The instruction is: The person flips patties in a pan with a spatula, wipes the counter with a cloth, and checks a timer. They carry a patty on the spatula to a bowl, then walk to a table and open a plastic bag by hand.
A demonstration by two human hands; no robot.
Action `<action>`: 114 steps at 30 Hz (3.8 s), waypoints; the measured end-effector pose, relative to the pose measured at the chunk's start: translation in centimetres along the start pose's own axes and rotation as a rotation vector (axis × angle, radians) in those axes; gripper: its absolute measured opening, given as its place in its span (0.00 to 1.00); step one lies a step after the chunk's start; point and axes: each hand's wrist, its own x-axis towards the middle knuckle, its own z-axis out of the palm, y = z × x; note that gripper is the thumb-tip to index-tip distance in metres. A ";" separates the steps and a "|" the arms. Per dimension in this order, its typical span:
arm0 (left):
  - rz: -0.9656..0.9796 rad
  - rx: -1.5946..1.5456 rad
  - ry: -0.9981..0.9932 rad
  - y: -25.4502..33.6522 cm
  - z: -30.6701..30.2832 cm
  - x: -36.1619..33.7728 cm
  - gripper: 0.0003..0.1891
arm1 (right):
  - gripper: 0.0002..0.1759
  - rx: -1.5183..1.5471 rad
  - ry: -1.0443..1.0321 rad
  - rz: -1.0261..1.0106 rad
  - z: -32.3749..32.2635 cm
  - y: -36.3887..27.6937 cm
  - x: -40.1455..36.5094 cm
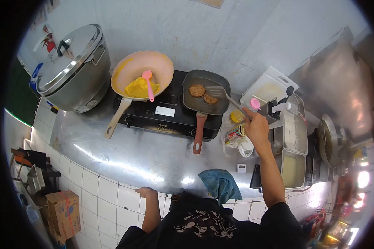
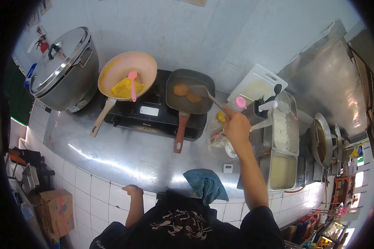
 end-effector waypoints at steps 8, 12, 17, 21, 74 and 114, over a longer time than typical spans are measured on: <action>0.013 -0.063 -0.006 -0.6 0.0 1.9 0.40 | 0.18 0.012 0.027 -0.075 3.1 -3.9 1.5; -0.012 -0.113 -0.015 -0.3 0.2 0.8 0.40 | 0.19 0.013 -0.018 -0.017 3.5 -3.6 2.3; -0.024 -0.089 0.001 -0.6 -0.2 1.9 0.41 | 0.20 0.049 0.115 -0.033 2.8 -1.4 1.6; -0.029 -0.077 0.034 -0.4 0.0 1.0 0.41 | 0.21 0.030 0.060 0.020 2.5 0.3 -0.3; 0.007 -0.026 -0.025 0.0 0.0 -0.1 0.40 | 0.19 0.064 0.009 -0.042 6.1 -0.8 0.4; 0.006 -0.029 0.001 -0.7 -0.5 2.1 0.42 | 0.20 -0.108 -0.251 -0.030 -3.4 0.9 7.1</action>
